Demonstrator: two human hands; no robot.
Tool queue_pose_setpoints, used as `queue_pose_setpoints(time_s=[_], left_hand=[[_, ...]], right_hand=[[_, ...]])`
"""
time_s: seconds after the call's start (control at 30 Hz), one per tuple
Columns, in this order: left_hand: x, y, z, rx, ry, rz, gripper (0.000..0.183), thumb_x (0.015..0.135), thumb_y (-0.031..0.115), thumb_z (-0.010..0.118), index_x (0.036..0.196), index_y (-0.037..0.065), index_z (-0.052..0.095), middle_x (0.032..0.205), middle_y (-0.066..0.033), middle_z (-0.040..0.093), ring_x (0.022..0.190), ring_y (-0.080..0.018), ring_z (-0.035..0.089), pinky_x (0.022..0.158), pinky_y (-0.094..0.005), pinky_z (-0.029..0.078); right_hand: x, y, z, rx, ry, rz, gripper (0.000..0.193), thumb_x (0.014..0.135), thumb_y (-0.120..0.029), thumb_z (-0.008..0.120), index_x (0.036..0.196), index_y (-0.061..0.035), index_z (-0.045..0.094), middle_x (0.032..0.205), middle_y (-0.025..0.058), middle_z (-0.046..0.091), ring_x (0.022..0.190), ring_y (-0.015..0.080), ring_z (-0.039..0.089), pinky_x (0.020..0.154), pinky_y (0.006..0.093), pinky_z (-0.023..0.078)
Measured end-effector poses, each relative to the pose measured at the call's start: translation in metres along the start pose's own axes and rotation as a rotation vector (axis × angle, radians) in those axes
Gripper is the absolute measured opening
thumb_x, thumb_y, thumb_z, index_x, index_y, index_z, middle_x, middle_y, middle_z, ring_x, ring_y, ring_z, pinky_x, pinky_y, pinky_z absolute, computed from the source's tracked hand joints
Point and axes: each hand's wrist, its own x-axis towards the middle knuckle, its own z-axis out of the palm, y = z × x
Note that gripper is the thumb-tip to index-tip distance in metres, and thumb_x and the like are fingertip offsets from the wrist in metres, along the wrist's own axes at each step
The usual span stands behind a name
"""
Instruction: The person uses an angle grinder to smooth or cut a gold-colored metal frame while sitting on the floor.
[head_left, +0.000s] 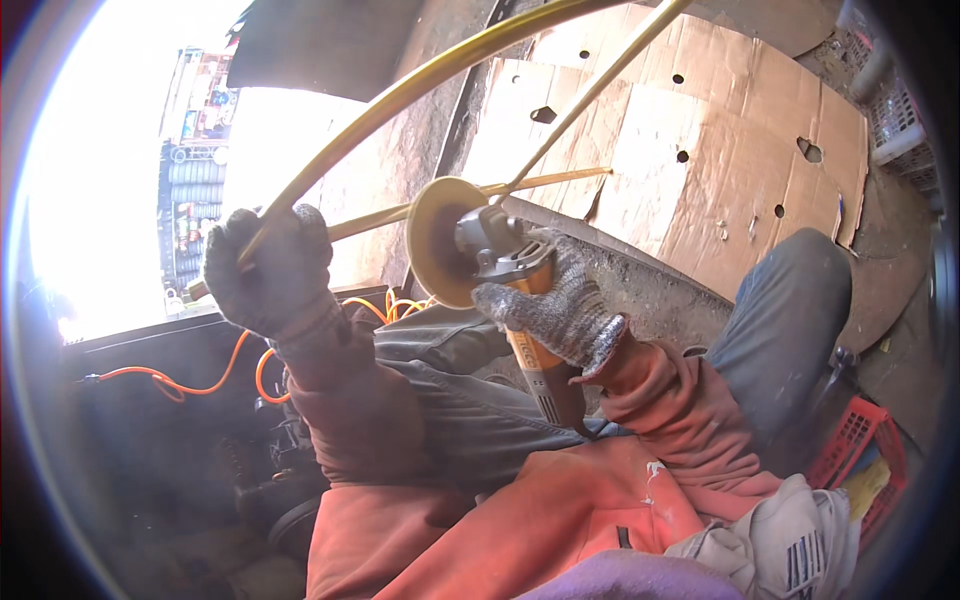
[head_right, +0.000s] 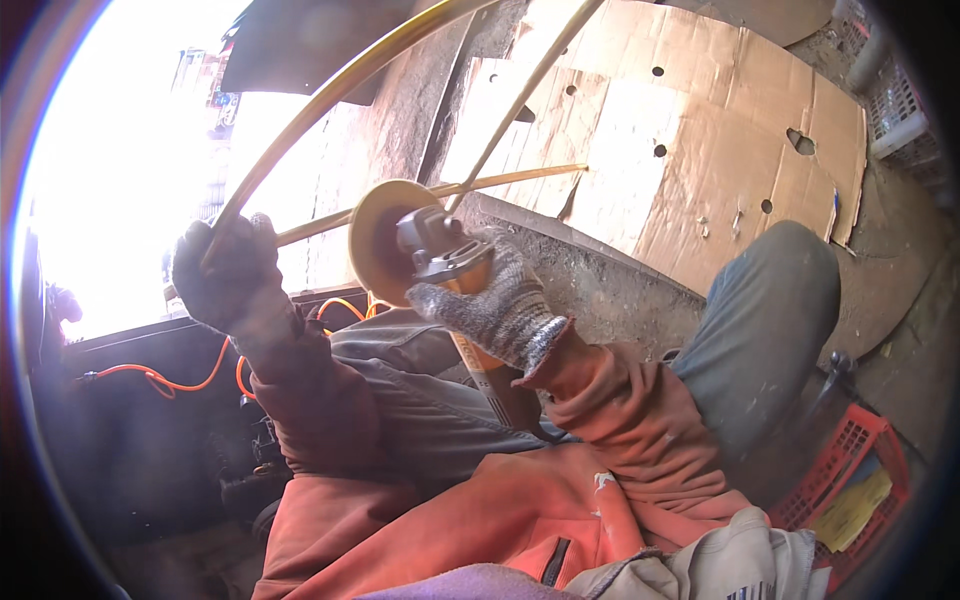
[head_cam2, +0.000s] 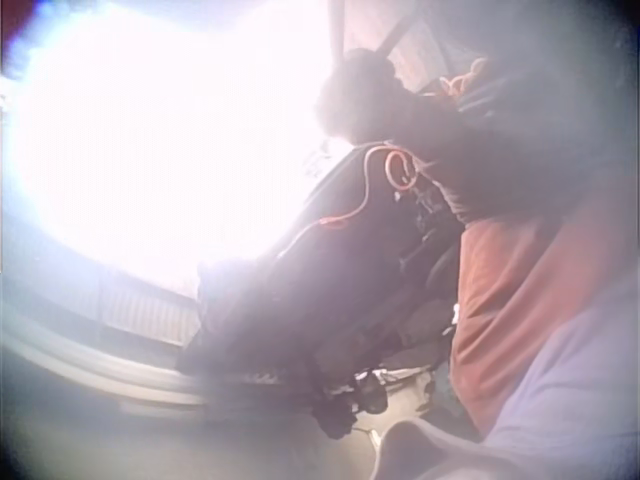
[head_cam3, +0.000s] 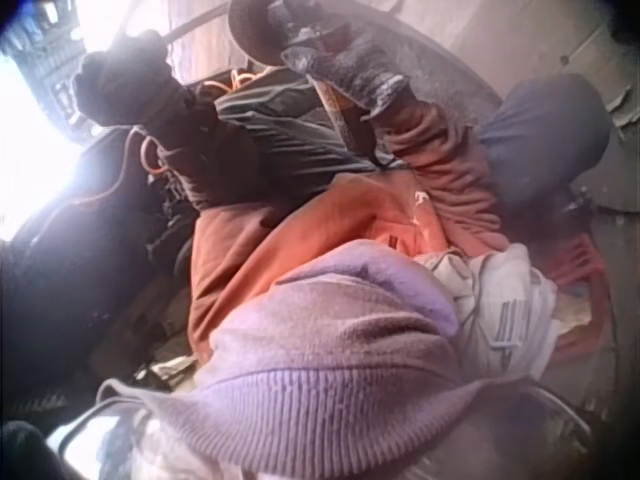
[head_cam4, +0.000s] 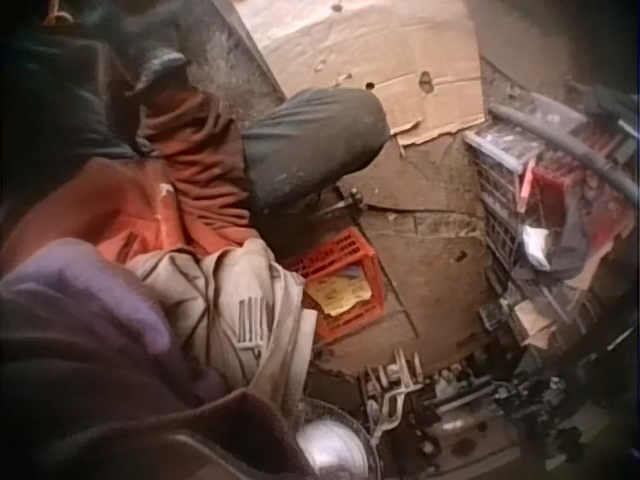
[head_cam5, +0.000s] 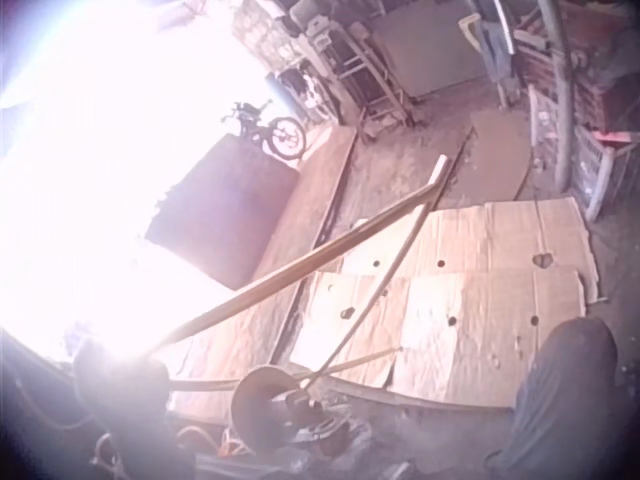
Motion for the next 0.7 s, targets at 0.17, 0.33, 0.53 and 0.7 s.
queue_pose_setpoints(time_s=[0.17, 0.33, 0.53, 0.7], left_hand=[[0.007, 0.002, -0.002, 0.017, 0.163, 0.019, 0.025, 0.088, 0.029, 0.061, 0.081, 0.006, 0.063, 0.065, -0.0109, 0.056, 0.054, -0.0231, 0.050, 0.058, -0.0366, 0.043], [0.012, -0.002, 0.001, 0.089, 0.341, 0.040, 0.020, 0.087, 0.025, 0.061, 0.075, 0.009, 0.057, 0.064, -0.0032, 0.049, 0.060, -0.0176, 0.051, 0.063, -0.0357, 0.041], [0.020, 0.001, -0.011, 0.118, 0.264, 0.079, 0.020, 0.080, 0.023, 0.065, 0.069, 0.009, 0.056, 0.061, -0.0003, 0.048, 0.057, -0.0169, 0.052, 0.059, -0.0352, 0.042], [0.025, 0.000, -0.008, 0.266, 0.251, 0.117, 0.022, 0.078, 0.021, 0.067, 0.065, 0.008, 0.053, 0.061, -0.0010, 0.048, 0.055, -0.0188, 0.051, 0.055, -0.0335, 0.043]], right_hand=[[0.016, 0.023, -0.023, 0.016, 0.072, 0.063, 0.050, 0.072, -0.025, 0.088, 0.112, -0.0049, 0.065, 0.098, 0.0056, 0.070, 0.086, 0.0122, 0.067, 0.077, 0.0306, 0.055], [0.019, -0.011, 0.006, -0.035, -0.011, -0.107, 0.041, 0.077, -0.017, 0.084, 0.112, -0.0056, 0.065, 0.096, 0.0053, 0.070, 0.081, 0.0110, 0.067, 0.069, 0.0278, 0.055], [0.017, -0.003, -0.018, -0.033, 0.025, -0.002, 0.048, 0.074, -0.025, 0.086, 0.112, -0.0051, 0.065, 0.100, 0.0060, 0.071, 0.089, 0.0122, 0.067, 0.079, 0.0300, 0.055], [0.022, -0.005, -0.023, 0.026, 0.050, 0.029, 0.037, 0.078, -0.012, 0.081, 0.110, -0.0047, 0.064, 0.087, 0.0037, 0.069, 0.072, 0.0111, 0.065, 0.063, 0.0282, 0.054]])
